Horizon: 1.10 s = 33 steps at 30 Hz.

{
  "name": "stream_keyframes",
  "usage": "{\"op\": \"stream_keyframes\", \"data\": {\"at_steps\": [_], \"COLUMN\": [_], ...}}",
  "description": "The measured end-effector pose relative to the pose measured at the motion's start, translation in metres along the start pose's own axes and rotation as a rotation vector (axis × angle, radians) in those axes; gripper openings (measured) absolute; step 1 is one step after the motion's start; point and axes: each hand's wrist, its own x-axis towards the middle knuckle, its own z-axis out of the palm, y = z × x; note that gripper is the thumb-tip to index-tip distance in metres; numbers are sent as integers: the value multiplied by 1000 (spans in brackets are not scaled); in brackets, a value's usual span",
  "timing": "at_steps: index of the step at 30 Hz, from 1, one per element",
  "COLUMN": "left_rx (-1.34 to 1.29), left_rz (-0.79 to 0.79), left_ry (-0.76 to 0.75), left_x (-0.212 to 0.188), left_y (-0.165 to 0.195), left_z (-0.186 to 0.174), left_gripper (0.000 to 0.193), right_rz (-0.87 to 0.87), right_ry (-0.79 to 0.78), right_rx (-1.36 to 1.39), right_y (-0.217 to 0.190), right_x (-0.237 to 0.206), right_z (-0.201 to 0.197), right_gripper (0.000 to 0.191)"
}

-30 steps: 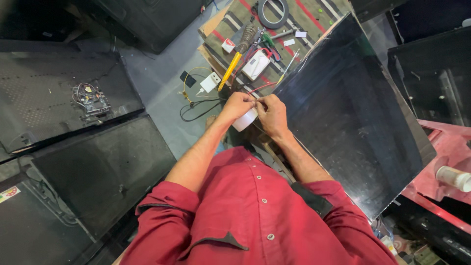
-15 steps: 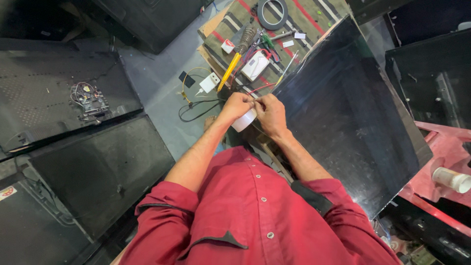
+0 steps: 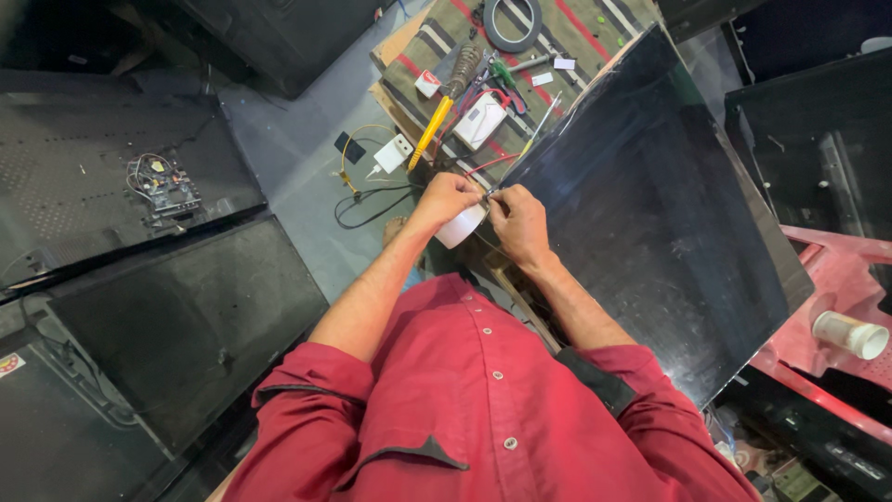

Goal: The person applies clear adhesive tape along the edges of a large flat TV panel resting on a work table, unrolling tape by hand, pressing it along the frame, and rotating the panel to tape successive sides.

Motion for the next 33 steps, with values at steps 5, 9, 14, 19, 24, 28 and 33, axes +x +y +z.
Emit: {"op": "stream_keyframes", "data": {"at_steps": [5, 9, 14, 19, 24, 28, 33], "left_rx": [76, 62, 66, 93, 116, 84, 66], "left_rz": [-15, 0, -8, -46, -79, -72, -54], "left_ry": [28, 27, 31, 64, 137, 148, 165], "left_x": [-1, -2, -2, -6, -10, -11, -16], "left_y": [-1, -3, -3, -1, -3, -3, -2], "left_z": [-1, -2, 2, 6, 13, 15, 18], "left_gripper": [18, 18, 18, 19, 18, 16, 15], "right_rz": [-4, -8, -13, 12, 4, -41, -35], "right_ry": [6, -3, -7, -12, -19, -18, -48], "right_rx": [6, -20, -22, -19, -7, -22, -5], "right_y": [1, 5, 7, 6, 7, 9, 11], "right_x": [-4, -7, -12, -14, -16, -18, -19], "right_z": [0, 0, -7, -12, -13, -15, -17], "right_gripper": [8, 8, 9, 9, 10, 9, 8]}}
